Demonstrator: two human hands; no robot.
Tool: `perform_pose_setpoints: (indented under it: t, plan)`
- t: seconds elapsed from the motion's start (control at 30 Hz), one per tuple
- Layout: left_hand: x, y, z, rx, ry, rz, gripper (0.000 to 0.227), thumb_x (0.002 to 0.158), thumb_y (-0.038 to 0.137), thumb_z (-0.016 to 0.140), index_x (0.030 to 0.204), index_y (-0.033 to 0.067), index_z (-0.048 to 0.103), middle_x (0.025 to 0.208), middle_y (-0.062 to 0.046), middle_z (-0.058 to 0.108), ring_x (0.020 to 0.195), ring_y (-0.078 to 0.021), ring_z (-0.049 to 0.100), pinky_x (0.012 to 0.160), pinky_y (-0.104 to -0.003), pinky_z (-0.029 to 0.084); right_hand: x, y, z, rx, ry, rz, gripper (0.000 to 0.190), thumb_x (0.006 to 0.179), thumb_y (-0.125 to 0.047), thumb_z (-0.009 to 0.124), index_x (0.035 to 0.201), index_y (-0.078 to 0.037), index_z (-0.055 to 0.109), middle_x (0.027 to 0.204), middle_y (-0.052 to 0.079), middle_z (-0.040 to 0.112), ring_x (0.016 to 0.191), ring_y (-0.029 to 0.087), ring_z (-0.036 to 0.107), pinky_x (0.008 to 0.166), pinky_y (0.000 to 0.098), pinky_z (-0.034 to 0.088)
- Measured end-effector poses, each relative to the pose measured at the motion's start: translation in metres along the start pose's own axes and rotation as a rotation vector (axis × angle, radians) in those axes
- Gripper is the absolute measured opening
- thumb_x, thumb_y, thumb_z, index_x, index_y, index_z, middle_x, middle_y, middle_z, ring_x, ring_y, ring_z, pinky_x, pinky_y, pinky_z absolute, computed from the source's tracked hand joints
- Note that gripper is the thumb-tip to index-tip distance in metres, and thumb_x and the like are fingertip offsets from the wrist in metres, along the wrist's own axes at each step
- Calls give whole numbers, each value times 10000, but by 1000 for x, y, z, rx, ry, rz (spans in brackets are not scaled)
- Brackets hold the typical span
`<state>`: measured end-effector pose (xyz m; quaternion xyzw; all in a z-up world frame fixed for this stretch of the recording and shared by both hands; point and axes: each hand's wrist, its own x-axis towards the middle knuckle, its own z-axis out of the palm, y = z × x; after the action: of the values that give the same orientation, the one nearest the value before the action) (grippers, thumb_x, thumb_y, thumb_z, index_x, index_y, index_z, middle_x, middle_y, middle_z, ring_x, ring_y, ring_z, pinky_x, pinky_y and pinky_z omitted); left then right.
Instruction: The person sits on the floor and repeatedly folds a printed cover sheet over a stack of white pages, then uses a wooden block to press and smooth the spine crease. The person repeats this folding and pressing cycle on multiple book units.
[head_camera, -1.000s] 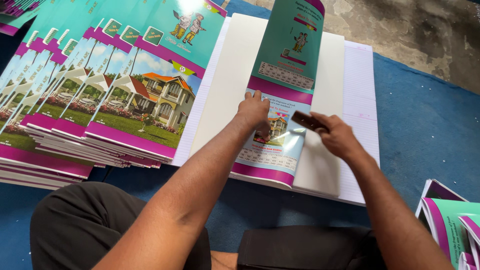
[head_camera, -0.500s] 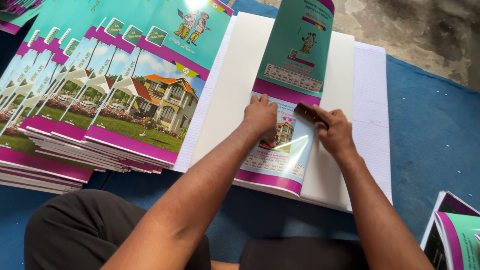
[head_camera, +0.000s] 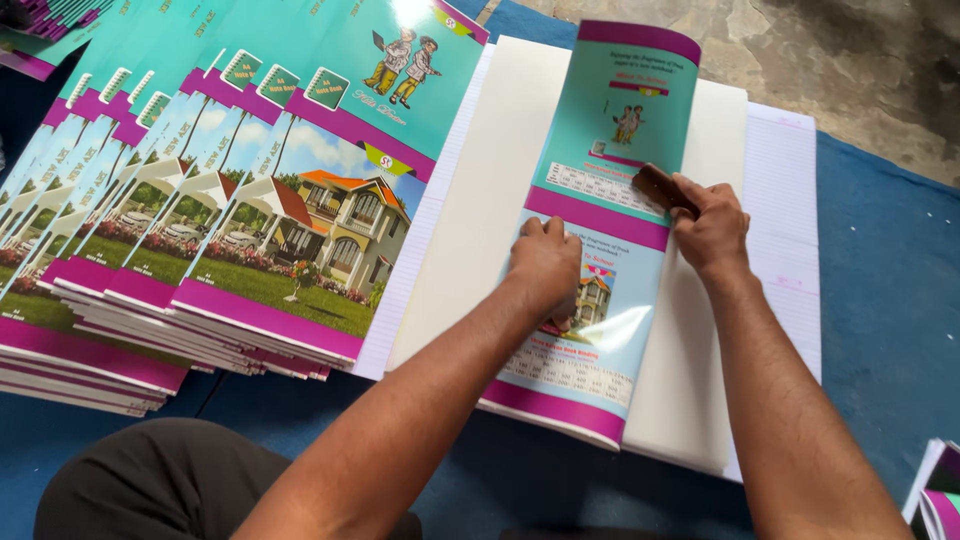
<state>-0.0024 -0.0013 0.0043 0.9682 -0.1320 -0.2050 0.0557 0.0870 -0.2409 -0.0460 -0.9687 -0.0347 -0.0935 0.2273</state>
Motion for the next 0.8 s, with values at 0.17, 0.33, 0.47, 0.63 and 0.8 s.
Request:
perform_pose_setpoints:
  t: [0.17,0.33,0.47,0.63,0.8]
  plan:
    - [1,2,-2,-5,-5,-4,1187,476,428,1043,1440,31,474,1439,-180,451,1347,-446,390,1007,-489,525,33,10,9,10,25,28,481,918,-111,700,1380,-246,698,1145,135,628,1058,306,650,1025,424,496]
    - [3,2,1,-23,10,2,1224,471,421,1042,1457,7,447,1424,-187,454,1344,-453,382,965,-510,547,69,18,17,-24,46,65,503,908,-122,725,1392,-252,693,1173,163,625,1113,342,633,1057,459,461]
    - [3,0,4,-22,36,20,1265,448,431,1042,1465,-19,438,1414,-190,467,1336,-436,396,1001,-485,528,95,18,24,0,59,148,503,903,-132,733,1386,-264,684,1223,151,611,1156,331,618,1085,463,433]
    - [5,-1,7,-33,43,28,1262,470,404,1040,1479,-23,414,1414,-200,454,1336,-458,379,971,-496,539,124,17,26,13,75,242,506,904,-157,755,1389,-276,669,1281,144,577,1210,334,582,1083,453,427]
    - [8,-1,7,-22,5,29,1217,533,408,1020,1481,-32,398,1419,-229,434,1337,-470,369,959,-498,547,151,24,31,65,64,338,506,917,-160,747,1399,-271,640,1327,138,564,1230,310,577,1080,428,450]
